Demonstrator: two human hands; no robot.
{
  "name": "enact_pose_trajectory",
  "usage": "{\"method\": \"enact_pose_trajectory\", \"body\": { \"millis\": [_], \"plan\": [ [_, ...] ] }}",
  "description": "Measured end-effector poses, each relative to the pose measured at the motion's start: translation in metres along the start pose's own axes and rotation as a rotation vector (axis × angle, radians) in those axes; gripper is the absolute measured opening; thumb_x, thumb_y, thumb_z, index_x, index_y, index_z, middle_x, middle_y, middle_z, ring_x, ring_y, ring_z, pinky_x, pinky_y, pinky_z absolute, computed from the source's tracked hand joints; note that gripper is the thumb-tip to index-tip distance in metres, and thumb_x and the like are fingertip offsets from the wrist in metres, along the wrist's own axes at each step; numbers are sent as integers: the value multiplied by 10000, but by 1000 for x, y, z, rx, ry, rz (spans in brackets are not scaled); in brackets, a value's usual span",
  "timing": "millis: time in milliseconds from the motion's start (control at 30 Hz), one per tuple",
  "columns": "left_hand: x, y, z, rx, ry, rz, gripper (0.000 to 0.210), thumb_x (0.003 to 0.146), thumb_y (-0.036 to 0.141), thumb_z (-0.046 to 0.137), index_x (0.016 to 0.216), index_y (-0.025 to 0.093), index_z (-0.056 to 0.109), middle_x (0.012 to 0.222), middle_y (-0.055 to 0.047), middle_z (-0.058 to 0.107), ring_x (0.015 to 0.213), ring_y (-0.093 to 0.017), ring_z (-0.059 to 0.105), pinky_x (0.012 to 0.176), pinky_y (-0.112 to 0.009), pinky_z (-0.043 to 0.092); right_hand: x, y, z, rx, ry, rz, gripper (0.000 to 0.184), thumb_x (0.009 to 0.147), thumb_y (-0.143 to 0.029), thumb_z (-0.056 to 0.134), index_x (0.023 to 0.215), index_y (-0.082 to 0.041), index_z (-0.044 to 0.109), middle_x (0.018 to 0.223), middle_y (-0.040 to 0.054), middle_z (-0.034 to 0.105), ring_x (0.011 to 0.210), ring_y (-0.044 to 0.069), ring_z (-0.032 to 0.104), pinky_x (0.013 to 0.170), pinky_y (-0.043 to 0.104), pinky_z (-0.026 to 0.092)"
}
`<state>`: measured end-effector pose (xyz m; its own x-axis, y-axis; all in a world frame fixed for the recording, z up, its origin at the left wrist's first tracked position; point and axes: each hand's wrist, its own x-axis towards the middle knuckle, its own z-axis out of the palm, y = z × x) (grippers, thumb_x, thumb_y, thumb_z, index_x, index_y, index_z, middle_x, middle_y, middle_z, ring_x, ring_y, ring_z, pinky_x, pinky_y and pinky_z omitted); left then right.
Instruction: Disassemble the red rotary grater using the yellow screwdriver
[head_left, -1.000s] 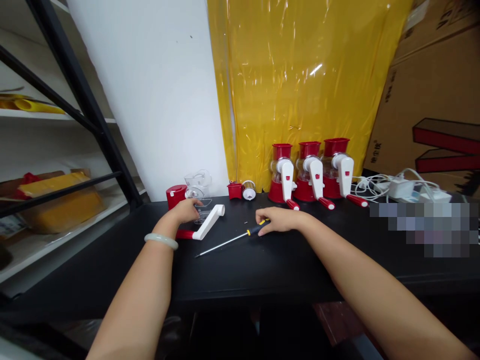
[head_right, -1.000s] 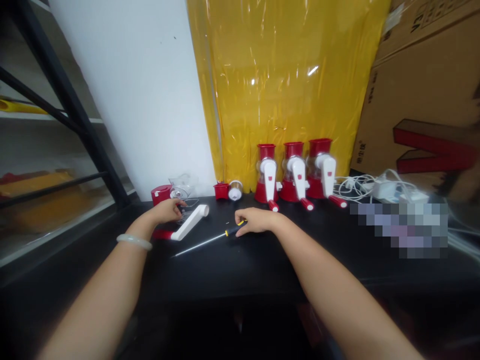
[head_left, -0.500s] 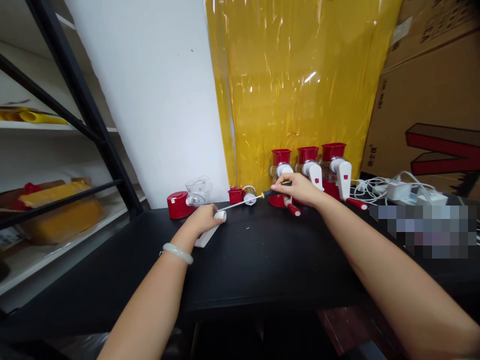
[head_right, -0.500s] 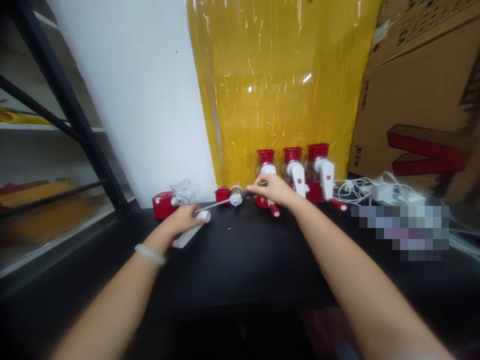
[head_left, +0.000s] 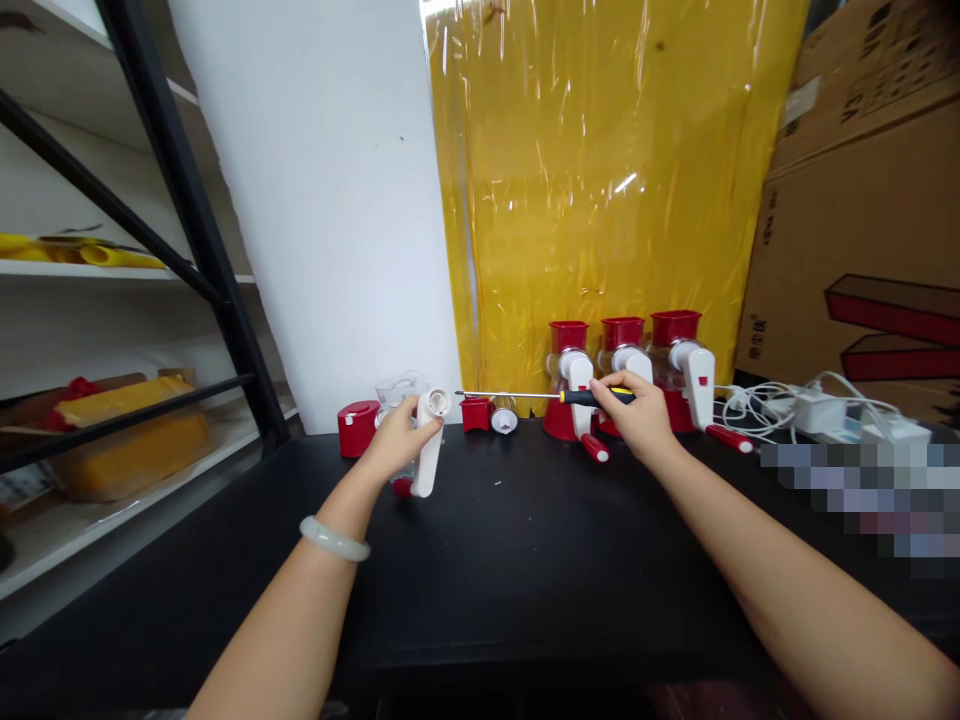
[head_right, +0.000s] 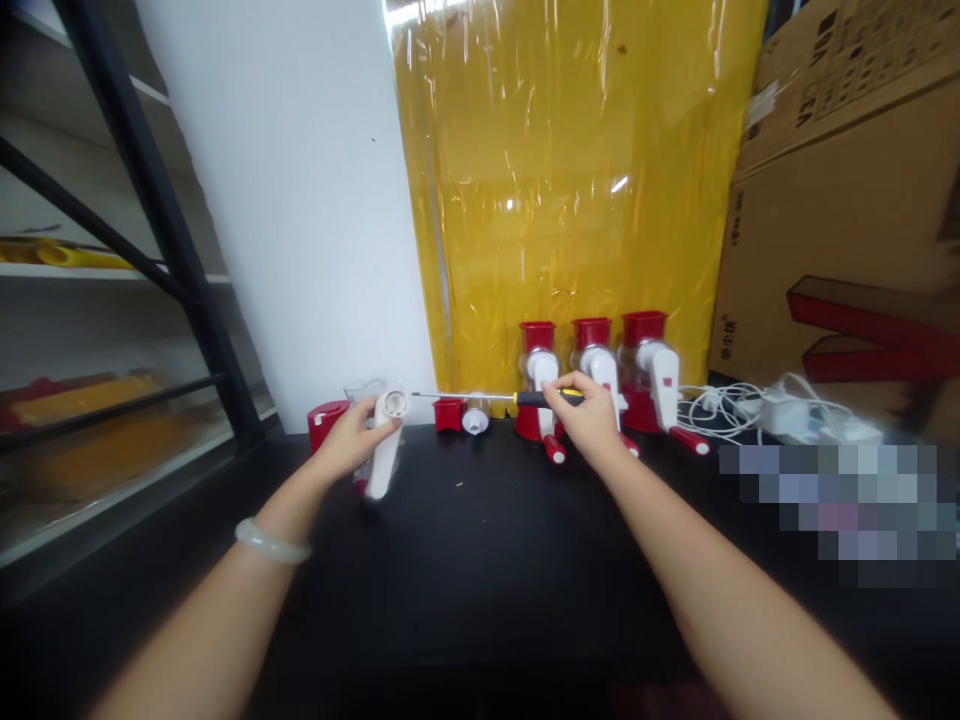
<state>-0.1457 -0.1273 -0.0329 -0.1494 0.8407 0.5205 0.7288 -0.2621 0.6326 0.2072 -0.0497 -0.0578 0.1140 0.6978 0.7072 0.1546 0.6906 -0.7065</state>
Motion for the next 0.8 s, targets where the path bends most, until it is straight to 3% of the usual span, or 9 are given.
{"method": "enact_pose_trajectory", "body": {
  "millis": [100,167,300,500,667,800],
  "plan": [
    [-3,9,4,-279,68,-9,396,799,420,669,1102,221,509,1068,-86,730,660,-228,723,604,-376,584,2,-1,-3,52,64,-35,401,777,-596,778,765,-205,687,569,-22,598,488,141,545,495,273,431],
    [-7,14,8,-333,105,57,409,804,378,668,1121,231,455,1049,-69,725,624,-204,709,607,-370,588,2,-1,-3,116,91,-42,373,790,-567,780,763,-210,677,587,-23,602,476,132,532,472,268,424],
    [-12,15,17,-236,225,271,460,772,275,673,1180,218,468,985,-50,696,765,-213,721,732,-372,592,-2,-3,0,220,76,-33,351,783,-538,797,754,-218,658,601,-25,602,454,123,515,430,261,409],
    [-14,11,26,-124,407,418,564,767,245,694,1293,209,494,1125,-92,672,942,-233,702,875,-409,572,-7,-11,2,186,55,-67,325,793,-510,780,741,-212,661,645,-13,631,455,117,512,451,273,416],
    [-16,12,28,-204,383,410,595,805,248,686,1342,210,431,1049,-65,686,867,-219,718,855,-438,587,-9,-21,1,74,111,-154,266,800,-449,763,717,-213,674,702,8,672,626,163,612,615,307,497],
    [-17,12,29,-218,394,374,590,814,258,684,1344,216,428,1037,-63,692,858,-224,727,864,-457,592,-11,-27,2,30,116,-170,266,800,-449,747,698,-216,669,689,8,661,637,169,607,632,311,496]
  ]
}}
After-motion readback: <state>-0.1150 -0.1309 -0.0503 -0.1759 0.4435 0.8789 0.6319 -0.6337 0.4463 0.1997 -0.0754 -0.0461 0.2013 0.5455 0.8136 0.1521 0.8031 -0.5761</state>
